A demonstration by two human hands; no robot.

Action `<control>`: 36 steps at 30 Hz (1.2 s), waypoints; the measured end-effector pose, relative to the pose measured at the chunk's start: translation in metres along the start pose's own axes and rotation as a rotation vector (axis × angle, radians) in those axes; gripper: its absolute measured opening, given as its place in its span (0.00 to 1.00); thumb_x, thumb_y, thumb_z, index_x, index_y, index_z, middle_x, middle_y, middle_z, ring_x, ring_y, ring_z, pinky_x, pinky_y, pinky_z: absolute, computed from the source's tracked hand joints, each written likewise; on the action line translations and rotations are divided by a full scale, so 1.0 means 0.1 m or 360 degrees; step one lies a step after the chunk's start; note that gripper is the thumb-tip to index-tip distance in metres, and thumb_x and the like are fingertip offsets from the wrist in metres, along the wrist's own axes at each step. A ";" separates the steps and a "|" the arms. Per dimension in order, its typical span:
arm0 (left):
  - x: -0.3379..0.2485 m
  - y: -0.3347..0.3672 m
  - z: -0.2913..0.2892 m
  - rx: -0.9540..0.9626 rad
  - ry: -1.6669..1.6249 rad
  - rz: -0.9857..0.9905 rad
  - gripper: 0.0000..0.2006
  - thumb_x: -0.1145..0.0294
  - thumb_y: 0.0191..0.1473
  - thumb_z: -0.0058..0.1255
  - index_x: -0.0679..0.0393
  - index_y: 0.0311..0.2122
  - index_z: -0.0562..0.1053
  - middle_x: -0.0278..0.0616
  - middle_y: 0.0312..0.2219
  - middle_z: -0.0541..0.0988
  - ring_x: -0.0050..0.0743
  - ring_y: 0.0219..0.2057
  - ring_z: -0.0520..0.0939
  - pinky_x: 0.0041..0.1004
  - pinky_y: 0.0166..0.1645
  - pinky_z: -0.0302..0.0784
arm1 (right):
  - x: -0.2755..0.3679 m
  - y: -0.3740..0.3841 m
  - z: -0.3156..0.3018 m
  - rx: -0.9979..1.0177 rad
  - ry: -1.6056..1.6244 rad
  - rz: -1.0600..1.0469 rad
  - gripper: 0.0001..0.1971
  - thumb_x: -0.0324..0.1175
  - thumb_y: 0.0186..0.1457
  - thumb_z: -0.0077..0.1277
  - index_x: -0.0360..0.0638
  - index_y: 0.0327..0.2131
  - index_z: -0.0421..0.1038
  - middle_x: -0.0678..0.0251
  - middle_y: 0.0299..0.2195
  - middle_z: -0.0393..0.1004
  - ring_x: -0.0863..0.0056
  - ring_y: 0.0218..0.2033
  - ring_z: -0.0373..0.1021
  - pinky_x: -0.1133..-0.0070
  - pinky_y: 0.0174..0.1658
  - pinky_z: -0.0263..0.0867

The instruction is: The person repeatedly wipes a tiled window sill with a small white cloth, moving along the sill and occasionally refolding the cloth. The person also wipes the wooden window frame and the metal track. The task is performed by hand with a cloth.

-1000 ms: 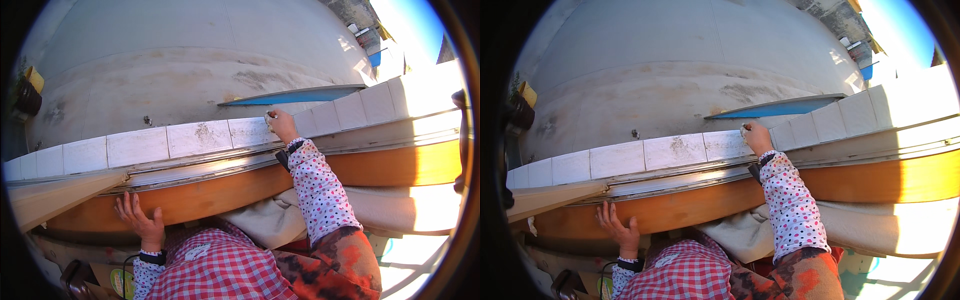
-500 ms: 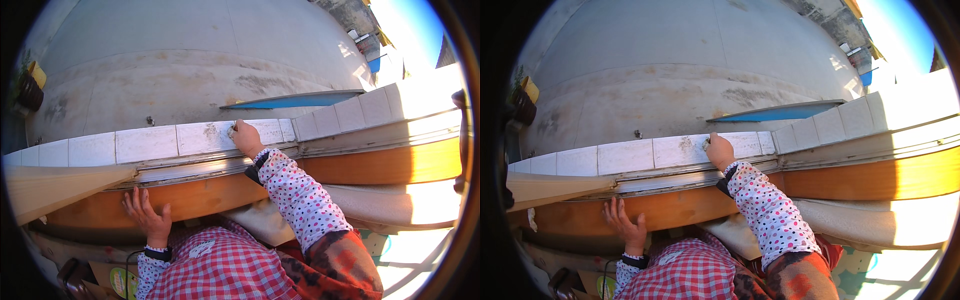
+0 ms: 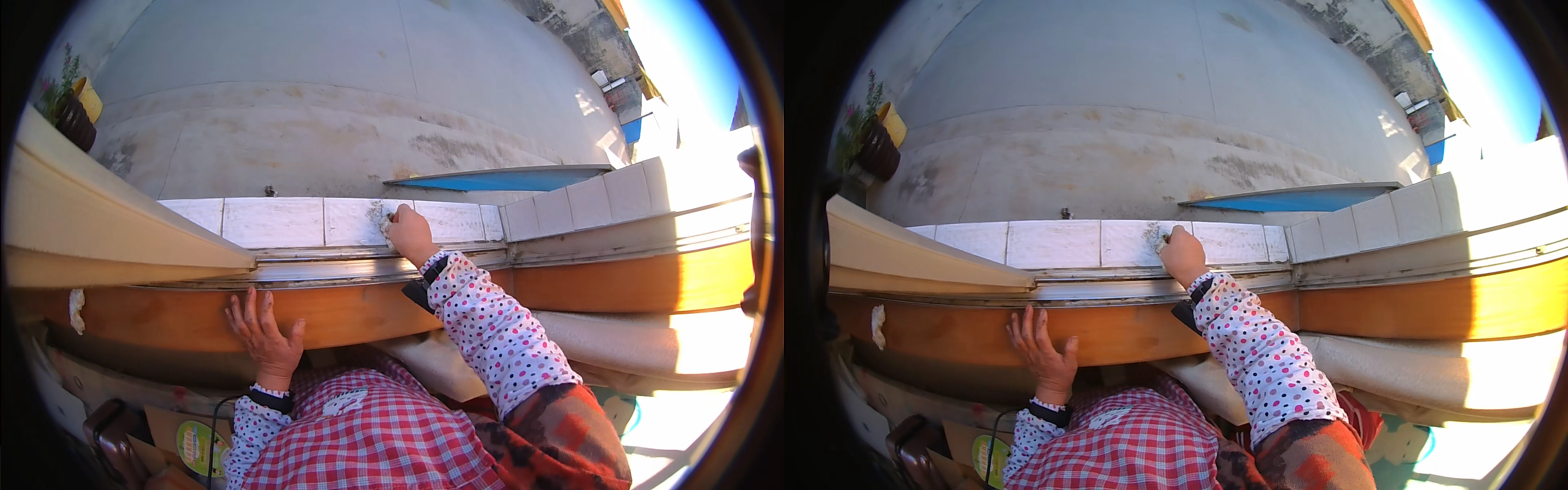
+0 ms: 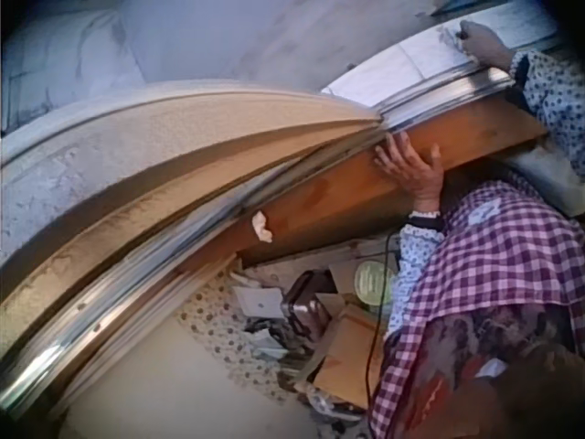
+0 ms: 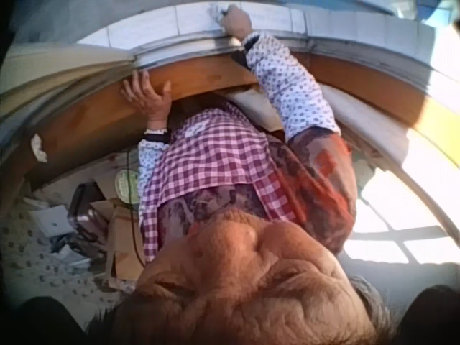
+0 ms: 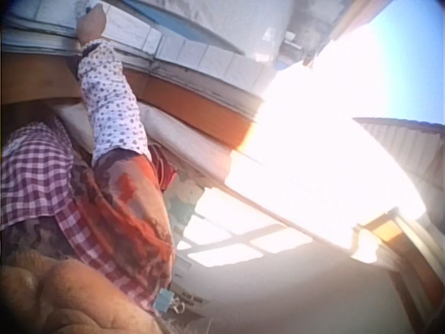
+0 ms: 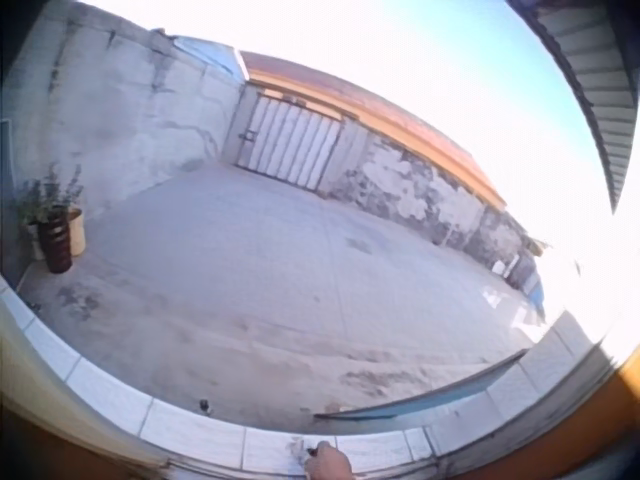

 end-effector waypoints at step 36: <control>0.00 -0.03 0.00 -0.0088 0.0034 -0.0087 0.36 0.52 0.54 0.61 0.54 0.65 0.64 0.52 0.67 0.63 0.66 0.69 0.57 0.67 0.72 0.47 | 1.88 -0.23 0.35 0.0323 -0.0072 -0.1846 0.05 0.31 0.53 0.57 0.54 0.34 0.81 0.63 0.31 0.74 0.59 0.38 0.75 0.66 0.39 0.73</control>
Point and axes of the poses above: each hand's wrist, its own y-axis towards the middle knuckle, its own z-axis out of the palm, x = y × z, the point moved 5 cm from there along y, towards the middle knuckle
